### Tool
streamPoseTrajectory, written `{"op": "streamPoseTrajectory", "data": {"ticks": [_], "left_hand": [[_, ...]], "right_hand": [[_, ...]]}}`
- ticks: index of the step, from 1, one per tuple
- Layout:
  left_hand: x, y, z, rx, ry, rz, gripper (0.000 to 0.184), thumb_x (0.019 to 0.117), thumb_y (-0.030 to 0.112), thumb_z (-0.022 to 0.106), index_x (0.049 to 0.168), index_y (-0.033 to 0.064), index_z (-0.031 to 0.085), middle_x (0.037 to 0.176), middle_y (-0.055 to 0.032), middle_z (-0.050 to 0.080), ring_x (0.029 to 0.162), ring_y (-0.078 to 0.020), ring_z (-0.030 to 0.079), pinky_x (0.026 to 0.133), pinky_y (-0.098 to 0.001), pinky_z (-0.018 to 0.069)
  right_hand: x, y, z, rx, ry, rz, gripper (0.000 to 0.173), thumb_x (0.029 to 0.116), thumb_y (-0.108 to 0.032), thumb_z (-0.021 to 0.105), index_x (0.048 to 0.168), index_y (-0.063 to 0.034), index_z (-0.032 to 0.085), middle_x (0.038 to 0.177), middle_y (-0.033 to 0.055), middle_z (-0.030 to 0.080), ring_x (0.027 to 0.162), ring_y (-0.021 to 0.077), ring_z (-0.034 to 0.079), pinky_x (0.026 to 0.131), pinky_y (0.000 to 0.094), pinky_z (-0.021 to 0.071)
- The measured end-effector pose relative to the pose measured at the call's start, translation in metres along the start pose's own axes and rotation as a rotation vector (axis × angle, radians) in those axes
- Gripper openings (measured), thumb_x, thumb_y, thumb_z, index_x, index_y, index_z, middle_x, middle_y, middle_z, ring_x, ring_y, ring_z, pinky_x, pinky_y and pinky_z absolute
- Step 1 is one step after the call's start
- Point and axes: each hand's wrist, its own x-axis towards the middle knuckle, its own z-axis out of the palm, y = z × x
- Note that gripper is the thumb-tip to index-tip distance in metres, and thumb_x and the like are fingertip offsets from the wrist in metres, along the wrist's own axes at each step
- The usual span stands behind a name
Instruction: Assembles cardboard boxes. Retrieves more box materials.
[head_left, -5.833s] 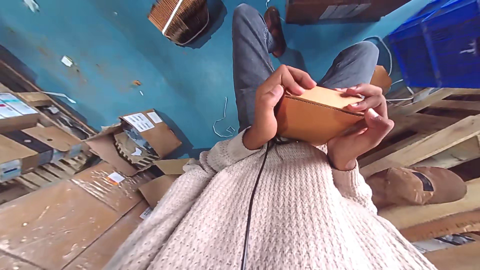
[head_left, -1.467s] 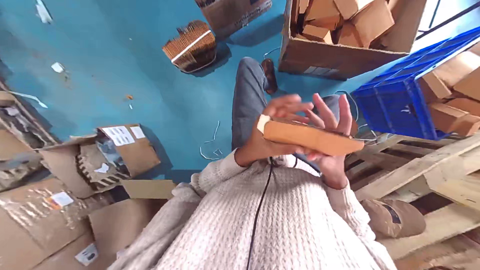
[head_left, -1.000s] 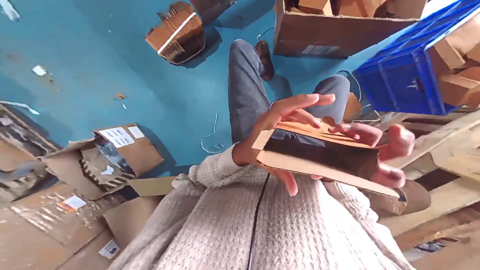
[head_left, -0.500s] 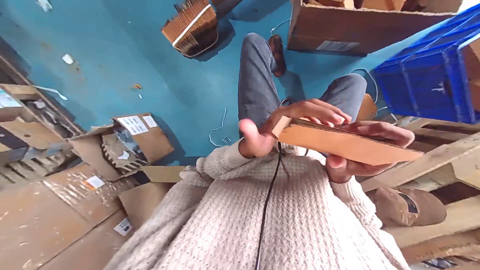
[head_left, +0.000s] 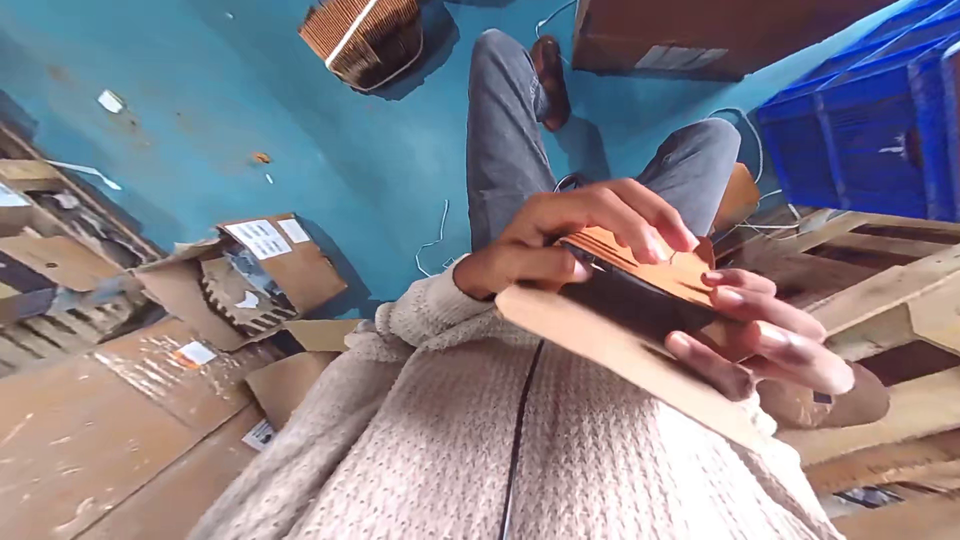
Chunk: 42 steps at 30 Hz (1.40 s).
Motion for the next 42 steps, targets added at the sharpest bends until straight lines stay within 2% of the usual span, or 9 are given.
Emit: {"op": "streamPoseTrajectory", "data": {"ticks": [3, 8, 14, 20, 25, 29, 35, 38, 42], "left_hand": [[0.012, 0.018, 0.006, 0.077, 0.221, -0.144, 0.020, 0.0996, 0.022, 0.051, 0.106, 0.0086, 0.065, 0.112, -0.0080, 0.070, 0.100, -0.0172, 0.068, 0.085, -0.0325, 0.0562], [0.004, -0.011, 0.006, 0.473, 0.769, 0.101, 0.076, 0.1005, 0.066, 0.022, 0.129, 0.0036, 0.053, 0.132, -0.0117, 0.062, 0.119, -0.0224, 0.059, 0.091, -0.0359, 0.0511], [0.000, -0.016, 0.042, 0.417, 0.362, -0.213, 0.122, 0.0834, 0.080, 0.056, 0.158, -0.0062, 0.014, 0.158, -0.0122, 0.038, 0.140, -0.0130, 0.044, 0.114, -0.0333, 0.0437], [0.008, -0.002, 0.026, 0.377, 0.723, -0.250, 0.043, 0.1070, 0.029, 0.050, 0.143, 0.0070, 0.044, 0.126, 0.0037, 0.062, 0.111, -0.0051, 0.062, 0.097, -0.0299, 0.0549], [0.017, 0.005, 0.012, 0.655, 0.674, -0.065, 0.056, 0.1089, 0.042, 0.041, 0.137, -0.0073, 0.041, 0.126, 0.0001, 0.059, 0.120, -0.0022, 0.056, 0.107, -0.0276, 0.0478], [0.022, 0.017, 0.014, 0.592, 0.708, -0.269, 0.062, 0.1120, 0.038, 0.018, 0.143, -0.0116, 0.037, 0.135, -0.0121, 0.054, 0.127, -0.0069, 0.053, 0.110, -0.0263, 0.0444], [0.016, 0.013, 0.024, 0.082, 0.869, -0.575, 0.037, 0.1063, 0.025, 0.031, 0.132, 0.0141, 0.056, 0.112, 0.0029, 0.068, 0.100, -0.0056, 0.067, 0.088, -0.0286, 0.0579], [0.009, 0.010, 0.005, 0.145, 0.739, -0.616, 0.027, 0.1046, 0.011, 0.040, 0.124, 0.0090, 0.058, 0.102, 0.0025, 0.069, 0.089, -0.0054, 0.067, 0.080, -0.0264, 0.0590], [0.009, 0.016, -0.021, 0.297, 0.496, -0.597, 0.020, 0.0968, 0.002, 0.057, 0.116, 0.0031, 0.063, 0.094, 0.0034, 0.075, 0.085, -0.0047, 0.071, 0.077, -0.0246, 0.0608]], "right_hand": [[-0.008, 0.003, 0.017, 0.074, 0.126, 0.102, 0.016, 0.0988, -0.036, 0.067, 0.106, -0.0232, 0.072, 0.133, -0.0094, 0.059, 0.128, 0.0096, 0.054, 0.106, 0.0293, 0.0474], [0.003, 0.029, 0.033, -0.217, 0.391, 0.267, 0.019, 0.1026, -0.036, 0.061, 0.096, -0.0209, 0.072, 0.130, -0.0023, 0.060, 0.126, 0.0099, 0.054, 0.105, 0.0314, 0.0457], [0.009, 0.029, 0.057, -0.238, 0.275, 0.305, 0.029, 0.0962, -0.030, 0.071, 0.120, -0.0152, 0.062, 0.133, 0.0104, 0.053, 0.126, 0.0198, 0.053, 0.104, 0.0350, 0.0477], [0.008, 0.020, 0.062, 0.000, 0.205, 0.211, 0.061, 0.0997, -0.026, 0.066, 0.152, -0.0366, 0.036, 0.156, -0.0062, 0.041, 0.140, 0.0155, 0.048, 0.113, 0.0373, 0.0462], [0.033, 0.047, 0.025, -0.318, 0.101, 0.344, 0.055, 0.0920, -0.038, 0.075, 0.134, -0.0063, 0.058, 0.147, 0.0214, 0.048, 0.140, 0.0324, 0.043, 0.113, 0.0475, 0.0393], [0.030, 0.053, 0.021, -0.147, 0.014, 0.505, 0.039, 0.0968, -0.035, 0.070, 0.122, -0.0070, 0.059, 0.132, 0.0136, 0.052, 0.116, 0.0176, 0.058, 0.083, 0.0264, 0.0568], [0.005, 0.048, 0.033, 0.059, 0.166, 0.750, 0.037, 0.1109, -0.039, 0.035, 0.097, -0.0126, 0.057, 0.125, 0.0036, 0.050, 0.127, 0.0107, 0.045, 0.105, 0.0290, 0.0411], [0.008, 0.045, 0.021, 0.352, 0.273, 0.975, 0.018, 0.1095, -0.027, 0.040, 0.113, -0.0214, 0.056, 0.100, -0.0138, 0.061, 0.088, -0.0038, 0.061, 0.073, 0.0170, 0.0532], [0.015, 0.054, -0.012, 0.623, 0.043, 1.052, 0.048, 0.0998, -0.004, 0.049, 0.144, -0.0159, 0.035, 0.128, -0.0028, 0.063, 0.109, 0.0091, 0.066, 0.090, 0.0294, 0.0578]]}}
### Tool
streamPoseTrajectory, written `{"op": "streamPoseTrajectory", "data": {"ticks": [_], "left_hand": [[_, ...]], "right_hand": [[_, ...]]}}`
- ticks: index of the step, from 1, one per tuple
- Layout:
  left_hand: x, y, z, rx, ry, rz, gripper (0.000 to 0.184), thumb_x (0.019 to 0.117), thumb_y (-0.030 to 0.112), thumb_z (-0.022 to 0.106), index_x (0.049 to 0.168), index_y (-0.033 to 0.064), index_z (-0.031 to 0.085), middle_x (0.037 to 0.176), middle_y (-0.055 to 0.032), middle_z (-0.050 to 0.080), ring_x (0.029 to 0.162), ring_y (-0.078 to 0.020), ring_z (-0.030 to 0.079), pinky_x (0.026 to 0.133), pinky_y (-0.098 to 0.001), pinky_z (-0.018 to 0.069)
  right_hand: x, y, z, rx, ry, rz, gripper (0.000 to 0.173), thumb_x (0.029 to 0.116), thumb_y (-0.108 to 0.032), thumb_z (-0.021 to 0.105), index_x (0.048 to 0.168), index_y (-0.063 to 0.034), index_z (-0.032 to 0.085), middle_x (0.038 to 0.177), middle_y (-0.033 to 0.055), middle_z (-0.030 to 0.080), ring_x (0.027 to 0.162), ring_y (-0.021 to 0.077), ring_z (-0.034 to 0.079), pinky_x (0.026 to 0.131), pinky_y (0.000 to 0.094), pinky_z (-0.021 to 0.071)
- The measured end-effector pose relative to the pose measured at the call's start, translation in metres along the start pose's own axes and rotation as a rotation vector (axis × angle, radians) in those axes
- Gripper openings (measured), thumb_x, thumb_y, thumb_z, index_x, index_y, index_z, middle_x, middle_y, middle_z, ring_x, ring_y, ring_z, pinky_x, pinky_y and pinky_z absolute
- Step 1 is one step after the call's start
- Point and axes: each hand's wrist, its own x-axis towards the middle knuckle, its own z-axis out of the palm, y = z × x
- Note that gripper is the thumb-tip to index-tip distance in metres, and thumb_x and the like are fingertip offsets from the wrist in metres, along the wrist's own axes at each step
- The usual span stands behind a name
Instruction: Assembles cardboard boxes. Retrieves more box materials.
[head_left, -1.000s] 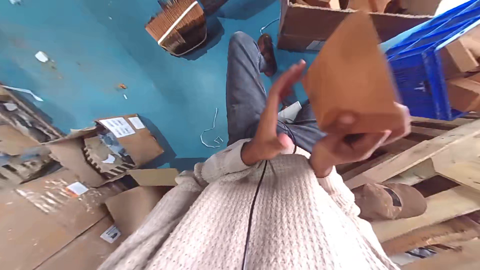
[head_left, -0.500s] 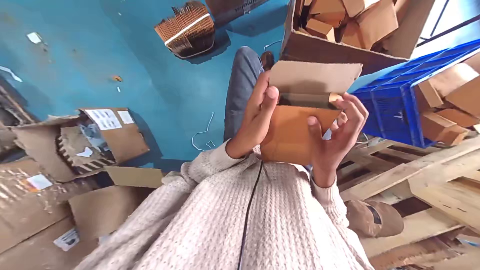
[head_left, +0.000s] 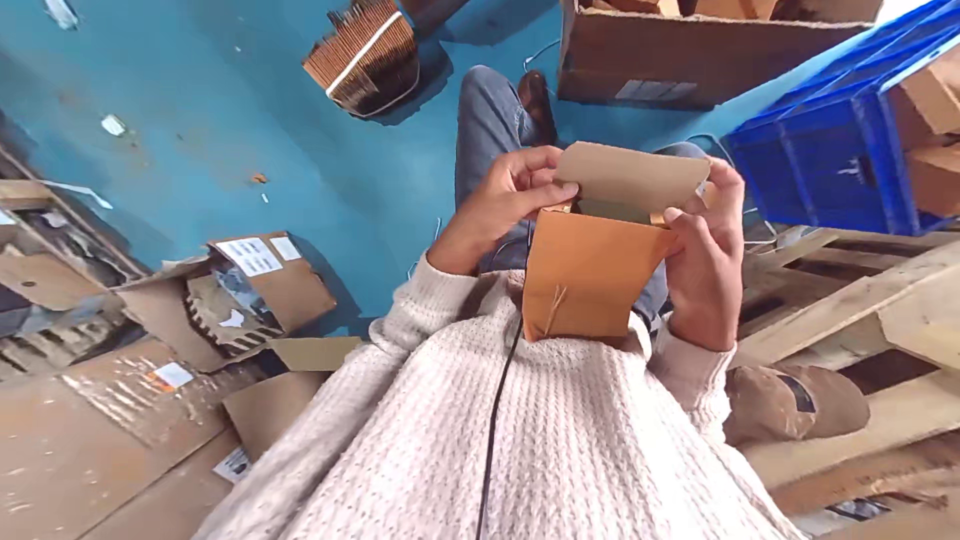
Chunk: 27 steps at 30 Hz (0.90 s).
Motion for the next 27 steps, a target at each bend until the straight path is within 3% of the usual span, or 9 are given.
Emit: {"op": "streamPoseTrajectory", "data": {"ticks": [4, 6, 9, 14, 16, 19, 21, 24, 27], "left_hand": [[0.009, 0.011, -0.007, 0.205, -0.133, 0.126, 0.028, 0.0982, 0.004, 0.062, 0.125, -0.0041, 0.060, 0.094, 0.0027, 0.074, 0.083, -0.0025, 0.070, 0.078, -0.0212, 0.0602], [0.012, 0.016, -0.007, 0.263, -0.174, 0.191, 0.030, 0.0988, 0.006, 0.063, 0.126, -0.0051, 0.058, 0.095, 0.0024, 0.074, 0.083, -0.0010, 0.069, 0.076, -0.0191, 0.0593], [0.012, 0.020, -0.001, 0.264, -0.192, 0.264, 0.042, 0.1002, 0.006, 0.060, 0.139, -0.0075, 0.051, 0.105, -0.0041, 0.073, 0.087, -0.0040, 0.070, 0.078, -0.0211, 0.0599], [0.006, 0.015, 0.004, 0.338, -0.097, 0.356, 0.035, 0.1009, 0.006, 0.058, 0.133, -0.0080, 0.056, 0.091, -0.0026, 0.071, 0.075, -0.0012, 0.065, 0.070, -0.0186, 0.0569], [0.003, 0.007, 0.006, 0.307, -0.053, 0.402, 0.026, 0.1006, 0.003, 0.058, 0.124, -0.0086, 0.062, 0.095, -0.0038, 0.071, 0.078, -0.0014, 0.065, 0.071, -0.0193, 0.0567], [-0.004, -0.008, 0.011, 0.211, 0.024, 0.471, 0.015, 0.0979, -0.004, 0.056, 0.106, -0.0050, 0.068, 0.098, -0.0025, 0.072, 0.083, -0.0007, 0.064, 0.075, -0.0191, 0.0541], [-0.012, -0.008, 0.011, 0.114, 0.003, 0.440, 0.023, 0.0992, -0.001, 0.045, 0.106, -0.0016, 0.067, 0.102, 0.0002, 0.072, 0.091, -0.0018, 0.065, 0.081, -0.0211, 0.0546], [-0.032, -0.004, 0.016, -0.036, -0.068, 0.320, 0.044, 0.1065, 0.035, 0.035, 0.110, 0.0035, 0.065, 0.109, -0.0025, 0.070, 0.104, -0.0100, 0.066, 0.092, -0.0308, 0.0557], [-0.049, -0.005, 0.033, 0.011, 0.036, 0.276, 0.028, 0.1080, 0.025, 0.042, 0.101, 0.0042, 0.059, 0.108, -0.0055, 0.066, 0.108, -0.0134, 0.064, 0.097, -0.0337, 0.0534]], "right_hand": [[0.009, -0.013, -0.013, -0.057, -0.123, 0.042, 0.034, 0.1015, -0.006, 0.052, 0.135, -0.0132, 0.052, 0.119, -0.0032, 0.068, 0.102, 0.0076, 0.069, 0.086, 0.0267, 0.0594], [0.016, -0.015, -0.015, -0.049, -0.158, 0.011, 0.033, 0.1022, -0.006, 0.052, 0.135, -0.0119, 0.050, 0.121, -0.0030, 0.069, 0.103, 0.0083, 0.070, 0.087, 0.0275, 0.0606], [0.022, -0.016, -0.020, -0.083, -0.270, -0.143, 0.053, 0.1009, -0.003, 0.054, 0.151, -0.0043, 0.037, 0.136, 0.0034, 0.060, 0.114, 0.0129, 0.066, 0.098, 0.0327, 0.0574], [0.021, -0.015, -0.017, -0.124, -0.268, -0.296, 0.043, 0.1004, -0.005, 0.059, 0.142, -0.0068, 0.048, 0.132, 0.0003, 0.062, 0.112, 0.0122, 0.066, 0.095, 0.0314, 0.0589], [0.016, -0.013, -0.015, -0.136, -0.248, -0.333, 0.034, 0.0993, 0.000, 0.057, 0.133, -0.0067, 0.058, 0.127, 0.0021, 0.067, 0.111, 0.0137, 0.068, 0.094, 0.0308, 0.0591], [0.016, -0.001, -0.005, -0.074, -0.220, -0.398, 0.020, 0.0977, 0.002, 0.052, 0.094, -0.0090, 0.068, 0.117, 0.0089, 0.072, 0.116, 0.0253, 0.068, 0.100, 0.0434, 0.0559], [0.010, 0.005, 0.004, -0.063, -0.198, -0.411, 0.022, 0.1005, -0.003, 0.051, 0.089, -0.0108, 0.068, 0.117, 0.0082, 0.072, 0.119, 0.0255, 0.066, 0.104, 0.0447, 0.0539], [-0.003, 0.006, 0.008, -0.083, -0.225, -0.426, 0.024, 0.1041, -0.019, 0.049, 0.090, -0.0137, 0.068, 0.129, 0.0079, 0.067, 0.130, 0.0264, 0.058, 0.110, 0.0446, 0.0485], [-0.017, 0.008, 0.011, -0.022, -0.248, -0.455, 0.038, 0.1023, -0.034, 0.046, 0.081, -0.0162, 0.072, 0.121, 0.0053, 0.070, 0.127, 0.0258, 0.059, 0.110, 0.0455, 0.0468]]}}
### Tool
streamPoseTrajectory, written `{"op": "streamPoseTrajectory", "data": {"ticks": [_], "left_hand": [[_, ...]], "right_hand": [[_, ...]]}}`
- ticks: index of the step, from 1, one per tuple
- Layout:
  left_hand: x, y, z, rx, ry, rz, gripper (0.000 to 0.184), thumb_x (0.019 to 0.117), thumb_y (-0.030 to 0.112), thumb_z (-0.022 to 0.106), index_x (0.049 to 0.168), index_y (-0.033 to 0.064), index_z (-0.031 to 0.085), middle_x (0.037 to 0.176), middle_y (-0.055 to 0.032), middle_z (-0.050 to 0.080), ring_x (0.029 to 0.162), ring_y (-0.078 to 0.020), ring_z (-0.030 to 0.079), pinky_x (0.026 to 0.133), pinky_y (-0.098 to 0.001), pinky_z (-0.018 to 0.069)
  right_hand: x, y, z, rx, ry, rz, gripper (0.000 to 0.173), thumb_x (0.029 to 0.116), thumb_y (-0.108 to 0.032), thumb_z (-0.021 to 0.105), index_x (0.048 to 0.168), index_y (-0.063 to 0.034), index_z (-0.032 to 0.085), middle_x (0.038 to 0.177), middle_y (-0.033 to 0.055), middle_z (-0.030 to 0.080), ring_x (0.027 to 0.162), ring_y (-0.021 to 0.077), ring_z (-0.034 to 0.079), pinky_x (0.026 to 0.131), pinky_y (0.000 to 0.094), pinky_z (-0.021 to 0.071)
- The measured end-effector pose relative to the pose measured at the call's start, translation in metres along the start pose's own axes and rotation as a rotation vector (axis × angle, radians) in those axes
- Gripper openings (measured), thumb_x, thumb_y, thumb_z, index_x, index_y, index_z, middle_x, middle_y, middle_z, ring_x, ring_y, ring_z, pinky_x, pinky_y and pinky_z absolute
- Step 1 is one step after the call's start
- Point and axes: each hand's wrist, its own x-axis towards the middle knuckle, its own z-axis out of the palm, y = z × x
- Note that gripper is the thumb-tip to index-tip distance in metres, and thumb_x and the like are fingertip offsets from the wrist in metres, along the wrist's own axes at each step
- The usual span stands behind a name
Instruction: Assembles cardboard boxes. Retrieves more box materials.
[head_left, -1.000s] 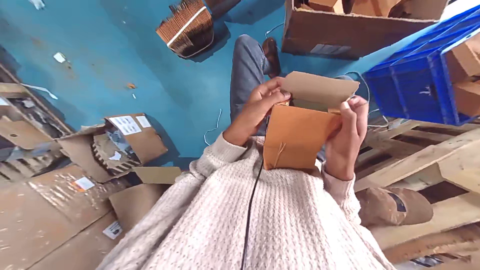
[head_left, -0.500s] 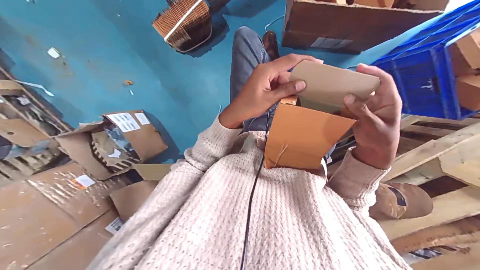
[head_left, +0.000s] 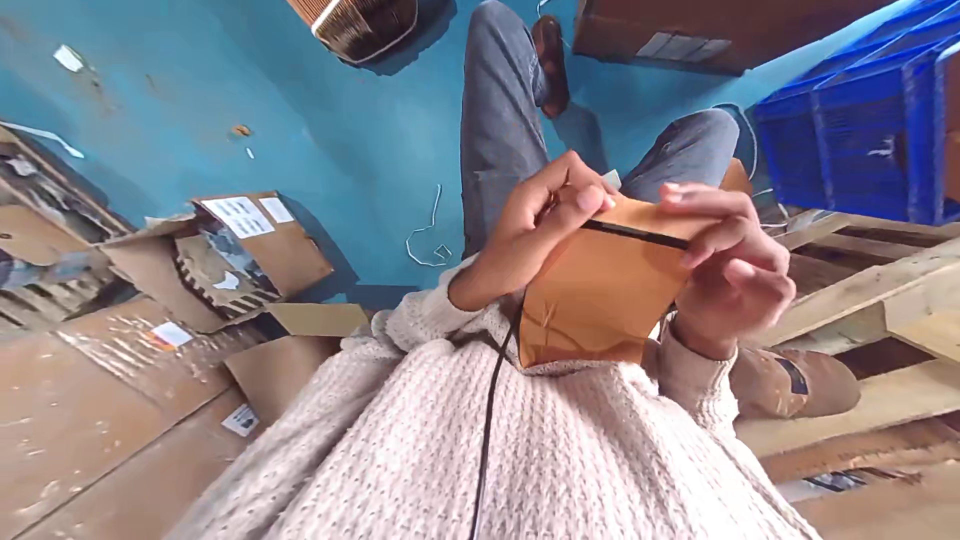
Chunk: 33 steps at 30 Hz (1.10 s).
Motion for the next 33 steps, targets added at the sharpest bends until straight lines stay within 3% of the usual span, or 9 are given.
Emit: {"op": "streamPoseTrajectory", "data": {"ticks": [2, 4, 6, 8, 10, 14, 20, 26, 33], "left_hand": [[-0.008, 0.002, 0.009, 0.020, 0.059, -0.036, 0.018, 0.1048, 0.010, 0.046, 0.117, -0.0013, 0.053, 0.109, -0.0081, 0.065, 0.103, -0.0135, 0.066, 0.090, -0.0316, 0.0569], [-0.008, 0.004, 0.014, -0.022, 0.075, -0.069, 0.033, 0.1024, 0.001, 0.047, 0.134, -0.0022, 0.040, 0.109, -0.0093, 0.066, 0.099, -0.0146, 0.069, 0.087, -0.0315, 0.0598], [-0.005, 0.002, 0.015, -0.046, 0.119, -0.033, 0.032, 0.0996, -0.003, 0.052, 0.130, -0.0028, 0.043, 0.106, -0.0089, 0.069, 0.099, -0.0150, 0.070, 0.088, -0.0324, 0.0604], [-0.006, 0.004, 0.017, 0.005, 0.147, -0.007, 0.023, 0.0988, -0.002, 0.055, 0.121, 0.0006, 0.050, 0.102, -0.0046, 0.068, 0.093, -0.0090, 0.069, 0.081, -0.0254, 0.0600], [-0.006, 0.009, 0.018, 0.041, 0.123, 0.012, 0.016, 0.0999, -0.001, 0.054, 0.115, 0.0026, 0.052, 0.105, -0.0050, 0.066, 0.096, -0.0083, 0.067, 0.081, -0.0239, 0.0582], [-0.004, 0.007, 0.020, 0.040, 0.064, 0.105, 0.008, 0.0958, 0.000, 0.051, 0.104, 0.0027, 0.052, 0.105, -0.0077, 0.065, 0.101, -0.0127, 0.067, 0.088, -0.0300, 0.0579], [-0.006, -0.003, 0.016, -0.026, 0.042, 0.152, 0.008, 0.0906, 0.006, 0.049, 0.098, 0.0072, 0.054, 0.100, -0.0035, 0.063, 0.100, -0.0114, 0.063, 0.088, -0.0300, 0.0552], [-0.004, 0.000, 0.020, -0.064, 0.085, 0.110, 0.017, 0.0908, -0.004, 0.052, 0.105, 0.0041, 0.048, 0.102, -0.0089, 0.065, 0.099, -0.0187, 0.070, 0.091, -0.0388, 0.0605], [-0.005, 0.001, 0.019, -0.030, 0.034, 0.133, 0.006, 0.0925, 0.003, 0.054, 0.096, 0.0023, 0.059, 0.099, -0.0084, 0.066, 0.100, -0.0180, 0.069, 0.091, -0.0388, 0.0592]], "right_hand": [[-0.003, -0.004, 0.007, -0.005, 0.069, 0.001, 0.034, 0.1036, -0.032, 0.047, 0.085, -0.0157, 0.071, 0.110, 0.0020, 0.071, 0.117, 0.0225, 0.065, 0.105, 0.0446, 0.0511], [-0.002, -0.010, 0.013, -0.066, 0.141, 0.033, 0.019, 0.1033, -0.024, 0.052, 0.112, -0.0147, 0.065, 0.108, -0.0016, 0.073, 0.107, 0.0180, 0.070, 0.099, 0.0418, 0.0571], [0.001, -0.019, 0.015, -0.098, 0.155, 0.098, 0.037, 0.0992, -0.015, 0.057, 0.136, -0.0123, 0.050, 0.112, -0.0022, 0.072, 0.104, 0.0170, 0.072, 0.094, 0.0394, 0.0603], [0.004, -0.030, 0.014, -0.124, 0.093, 0.173, 0.048, 0.0981, -0.013, 0.060, 0.143, -0.0076, 0.043, 0.125, 0.0019, 0.068, 0.112, 0.0191, 0.069, 0.096, 0.0377, 0.0595], [0.007, -0.039, 0.009, -0.193, -0.030, 0.222, 0.041, 0.1011, -0.015, 0.057, 0.140, -0.0036, 0.050, 0.139, 0.0065, 0.062, 0.123, 0.0203, 0.064, 0.099, 0.0353, 0.0582], [0.008, -0.047, -0.002, -0.232, -0.187, 0.203, 0.021, 0.1023, -0.012, 0.055, 0.115, -0.0072, 0.070, 0.132, 0.0043, 0.068, 0.121, 0.0161, 0.066, 0.095, 0.0293, 0.0583], [0.004, -0.033, -0.001, -0.279, -0.205, 0.045, 0.025, 0.1046, -0.015, 0.047, 0.094, -0.0063, 0.068, 0.120, 0.0106, 0.072, 0.127, 0.0276, 0.062, 0.111, 0.0468, 0.0488], [-0.001, -0.025, 0.014, -0.260, -0.007, -0.003, 0.017, 0.1029, -0.016, 0.053, 0.109, -0.0159, 0.069, 0.134, 0.0000, 0.062, 0.127, 0.0170, 0.058, 0.106, 0.0362, 0.0501], [-0.009, -0.016, 0.026, -0.291, 0.176, -0.090, 0.017, 0.1036, -0.018, 0.052, 0.112, -0.0184, 0.067, 0.110, -0.0073, 0.067, 0.105, 0.0074, 0.065, 0.090, 0.0266, 0.0556]]}}
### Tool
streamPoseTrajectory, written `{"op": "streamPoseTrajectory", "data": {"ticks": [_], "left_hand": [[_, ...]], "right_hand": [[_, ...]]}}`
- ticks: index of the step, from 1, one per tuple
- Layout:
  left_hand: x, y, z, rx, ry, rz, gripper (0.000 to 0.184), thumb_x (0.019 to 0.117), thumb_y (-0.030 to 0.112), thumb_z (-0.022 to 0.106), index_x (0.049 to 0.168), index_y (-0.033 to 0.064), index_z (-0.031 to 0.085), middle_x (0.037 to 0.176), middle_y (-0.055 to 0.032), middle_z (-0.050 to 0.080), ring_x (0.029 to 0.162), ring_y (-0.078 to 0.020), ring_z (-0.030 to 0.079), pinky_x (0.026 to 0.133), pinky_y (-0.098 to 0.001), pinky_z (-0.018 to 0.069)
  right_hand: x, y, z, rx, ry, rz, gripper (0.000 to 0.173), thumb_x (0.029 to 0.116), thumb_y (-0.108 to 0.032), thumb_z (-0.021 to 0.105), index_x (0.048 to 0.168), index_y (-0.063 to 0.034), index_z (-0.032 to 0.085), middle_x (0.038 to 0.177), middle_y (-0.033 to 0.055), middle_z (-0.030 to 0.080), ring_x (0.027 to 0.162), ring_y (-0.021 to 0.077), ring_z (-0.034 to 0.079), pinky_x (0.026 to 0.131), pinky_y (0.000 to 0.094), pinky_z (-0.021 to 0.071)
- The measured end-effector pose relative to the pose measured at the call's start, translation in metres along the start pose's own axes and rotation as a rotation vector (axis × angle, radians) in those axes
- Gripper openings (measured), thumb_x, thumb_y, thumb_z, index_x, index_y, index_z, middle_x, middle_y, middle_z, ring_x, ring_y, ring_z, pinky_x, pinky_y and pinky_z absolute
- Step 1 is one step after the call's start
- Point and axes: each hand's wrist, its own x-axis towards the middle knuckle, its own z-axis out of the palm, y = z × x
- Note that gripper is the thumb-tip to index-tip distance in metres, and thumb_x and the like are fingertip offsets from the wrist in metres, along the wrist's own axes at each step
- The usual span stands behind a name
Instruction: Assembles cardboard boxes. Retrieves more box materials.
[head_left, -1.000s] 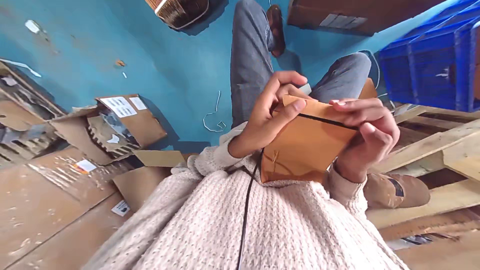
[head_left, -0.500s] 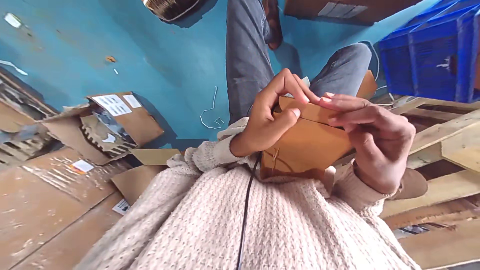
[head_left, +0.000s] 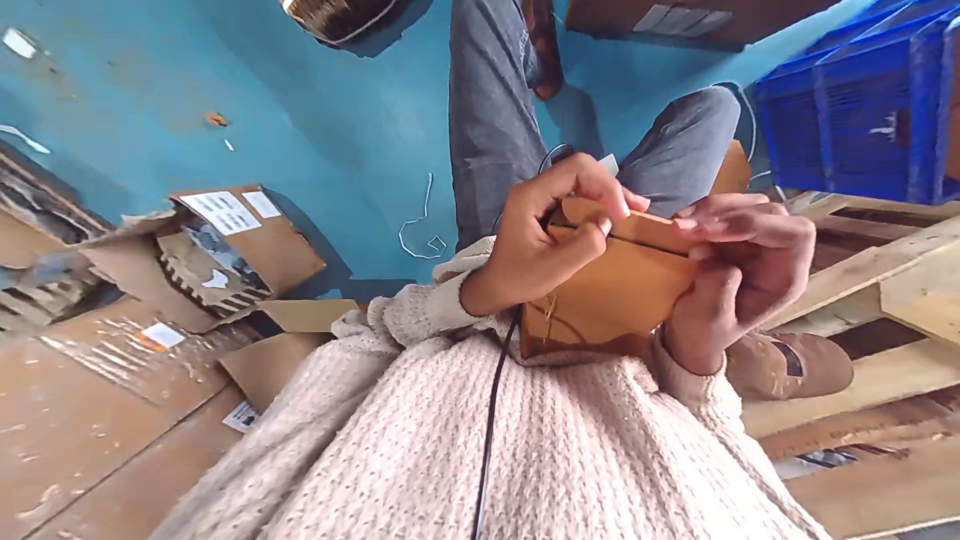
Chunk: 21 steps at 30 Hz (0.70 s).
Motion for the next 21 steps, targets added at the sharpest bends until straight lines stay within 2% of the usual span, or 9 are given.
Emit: {"op": "streamPoseTrajectory", "data": {"ticks": [2, 4, 6, 8, 11, 13, 15, 17, 21], "left_hand": [[-0.004, -0.004, -0.006, -0.022, -0.055, 0.009, 0.017, 0.0962, 0.019, 0.054, 0.094, 0.0044, 0.061, 0.099, -0.0067, 0.065, 0.100, -0.0175, 0.067, 0.091, -0.0387, 0.0586], [-0.007, -0.009, -0.012, -0.004, -0.115, 0.032, 0.028, 0.0972, 0.030, 0.054, 0.097, 0.0034, 0.062, 0.104, -0.0091, 0.066, 0.105, -0.0192, 0.066, 0.093, -0.0397, 0.0575], [-0.010, -0.015, -0.018, 0.017, -0.170, 0.060, 0.031, 0.0946, 0.030, 0.061, 0.108, 0.0017, 0.060, 0.117, -0.0139, 0.067, 0.115, -0.0223, 0.064, 0.099, -0.0411, 0.0550], [-0.014, -0.021, -0.022, 0.023, -0.189, 0.054, 0.043, 0.0914, 0.026, 0.069, 0.124, 0.0017, 0.055, 0.130, -0.0146, 0.061, 0.124, -0.0231, 0.059, 0.106, -0.0411, 0.0508], [-0.013, -0.021, -0.017, 0.038, -0.098, 0.039, 0.056, 0.0837, 0.026, 0.084, 0.124, 0.0064, 0.051, 0.128, -0.0082, 0.060, 0.121, -0.0173, 0.059, 0.103, -0.0351, 0.0520], [-0.004, -0.013, -0.013, 0.042, -0.079, 0.036, 0.062, 0.0792, 0.032, 0.088, 0.122, 0.0074, 0.051, 0.122, -0.0051, 0.060, 0.116, -0.0140, 0.060, 0.100, -0.0312, 0.0538], [0.005, -0.006, -0.010, 0.035, -0.106, 0.052, 0.062, 0.0807, 0.042, 0.084, 0.121, 0.0090, 0.051, 0.119, -0.0027, 0.057, 0.114, -0.0115, 0.058, 0.097, -0.0280, 0.0531], [0.015, -0.001, -0.009, 0.033, -0.145, 0.068, 0.058, 0.0865, 0.048, 0.076, 0.122, 0.0099, 0.050, 0.121, -0.0021, 0.055, 0.116, -0.0113, 0.056, 0.097, -0.0273, 0.0514], [0.022, 0.005, -0.006, 0.018, -0.192, 0.073, 0.038, 0.0931, 0.037, 0.067, 0.117, 0.0124, 0.051, 0.125, -0.0030, 0.054, 0.122, -0.0144, 0.053, 0.101, -0.0321, 0.0500]], "right_hand": [[-0.006, 0.003, 0.003, 0.048, 0.037, 0.018, 0.024, 0.1069, -0.030, 0.048, 0.110, -0.0186, 0.068, 0.107, -0.0069, 0.068, 0.101, 0.0082, 0.066, 0.088, 0.0281, 0.0562], [-0.013, 0.007, 0.006, 0.172, 0.108, 0.068, 0.024, 0.1052, -0.031, 0.048, 0.110, -0.0177, 0.068, 0.103, -0.0043, 0.071, 0.096, 0.0119, 0.069, 0.085, 0.0326, 0.0595], [-0.014, 0.009, 0.008, 0.226, 0.136, 0.112, 0.025, 0.1044, -0.028, 0.045, 0.111, -0.0172, 0.066, 0.099, -0.0033, 0.072, 0.093, 0.0131, 0.070, 0.085, 0.0343, 0.0600], [-0.014, 0.010, 0.010, 0.239, 0.137, 0.145, 0.026, 0.1044, -0.027, 0.041, 0.112, -0.0168, 0.064, 0.098, -0.0035, 0.071, 0.093, 0.0129, 0.070, 0.086, 0.0345, 0.0600], [-0.006, 0.011, 0.014, 0.288, 0.144, 0.146, 0.030, 0.1055, -0.031, 0.040, 0.110, -0.0158, 0.066, 0.097, -0.0022, 0.072, 0.094, 0.0133, 0.070, 0.088, 0.0343, 0.0590], [0.004, 0.007, 0.013, 0.305, 0.138, 0.096, 0.037, 0.1059, -0.033, 0.036, 0.107, -0.0131, 0.066, 0.097, 0.0018, 0.072, 0.095, 0.0168, 0.071, 0.089, 0.0370, 0.0592], [0.013, 0.002, 0.009, 0.300, 0.118, 0.056, 0.041, 0.1061, -0.033, 0.031, 0.105, -0.0118, 0.066, 0.096, 0.0043, 0.073, 0.096, 0.0201, 0.072, 0.092, 0.0403, 0.0588], [0.020, -0.005, 0.005, 0.310, 0.126, 0.048, 0.042, 0.1062, -0.035, 0.031, 0.102, -0.0125, 0.067, 0.095, 0.0051, 0.074, 0.095, 0.0211, 0.073, 0.091, 0.0412, 0.0589], [0.025, -0.013, 0.001, 0.324, 0.144, 0.032, 0.045, 0.1056, -0.040, 0.035, 0.095, -0.0121, 0.068, 0.089, 0.0051, 0.074, 0.086, 0.0202, 0.074, 0.080, 0.0391, 0.0624]]}}
